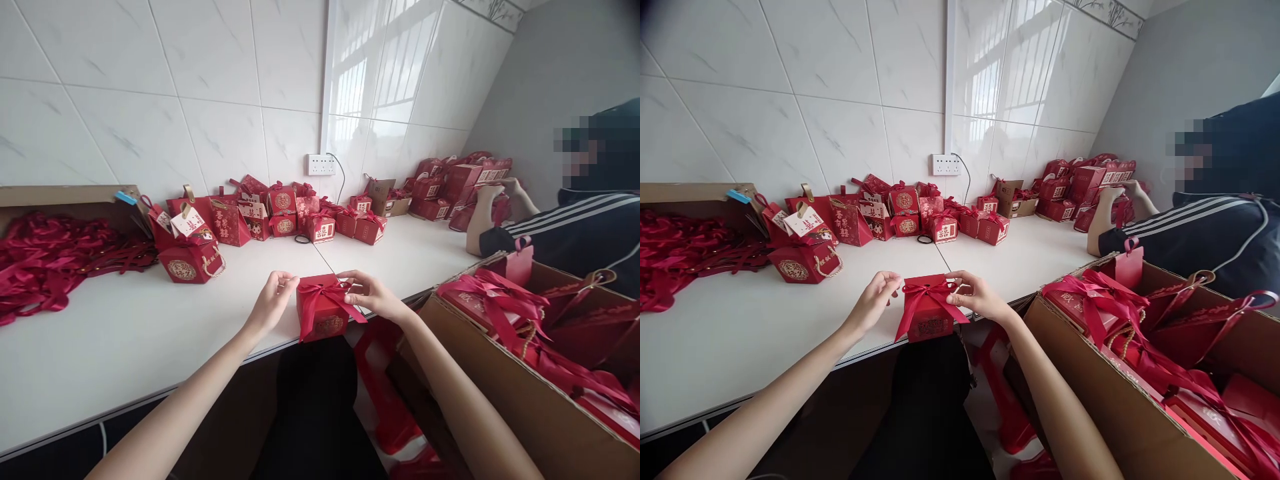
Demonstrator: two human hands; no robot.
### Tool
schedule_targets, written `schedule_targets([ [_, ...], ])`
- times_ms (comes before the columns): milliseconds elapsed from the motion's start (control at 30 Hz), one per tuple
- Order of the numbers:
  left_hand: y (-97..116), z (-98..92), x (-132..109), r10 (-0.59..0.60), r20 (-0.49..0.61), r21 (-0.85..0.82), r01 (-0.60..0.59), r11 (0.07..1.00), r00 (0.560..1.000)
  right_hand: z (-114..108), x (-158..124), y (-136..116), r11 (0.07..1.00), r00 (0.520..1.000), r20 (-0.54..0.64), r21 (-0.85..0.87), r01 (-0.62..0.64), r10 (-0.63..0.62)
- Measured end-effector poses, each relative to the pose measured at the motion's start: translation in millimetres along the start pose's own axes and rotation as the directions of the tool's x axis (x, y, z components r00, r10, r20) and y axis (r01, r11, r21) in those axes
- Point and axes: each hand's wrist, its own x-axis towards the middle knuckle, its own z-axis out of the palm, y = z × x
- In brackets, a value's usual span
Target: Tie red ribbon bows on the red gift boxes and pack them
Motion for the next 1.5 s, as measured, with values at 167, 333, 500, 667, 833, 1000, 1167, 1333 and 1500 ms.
schedule_targets([
  [167,7,-0.1,2,-0.126,0.199,0.099,0.108,0.989,0.972,5,5,2,0.996,0.989,-0.143,-0.087,0.022,-0.035],
  [333,14,2.4,3,-0.194,0.236,0.076,0.180,0.981,0.952,12,6,-1,0.998,0.965,-0.254,-0.029,0.053,-0.058],
  [500,17,2.4,2,-0.146,0.280,-0.017,0.157,0.987,0.949,17,7,-4,0.992,0.954,-0.297,0.123,-0.012,0.048],
  [667,13,4.4,-3,-0.104,0.289,-0.083,0.133,0.988,0.952,21,6,-8,0.993,0.925,-0.365,0.091,-0.074,0.102],
  [833,0,11.7,-10,-0.008,0.222,-0.229,0.060,0.971,0.975,25,4,-1,0.925,0.917,-0.337,0.371,-0.081,0.216],
  [1000,-7,18.1,-14,0.013,0.142,-0.292,0.029,0.956,0.990,29,0,7,0.836,0.908,-0.280,0.535,-0.121,0.310],
  [1167,-6,17.1,-12,-0.005,0.148,-0.269,0.046,0.962,0.989,21,-1,18,0.892,0.924,-0.266,0.429,-0.142,0.275],
  [1333,-8,16.6,-9,-0.011,0.153,-0.238,0.048,0.970,0.988,10,7,24,0.992,0.998,0.022,0.108,0.062,-0.065],
  [1500,0,15.6,-25,0.169,0.042,-0.101,-0.164,0.981,0.985,19,-3,12,0.949,0.976,0.094,-0.228,0.215,-0.198],
])
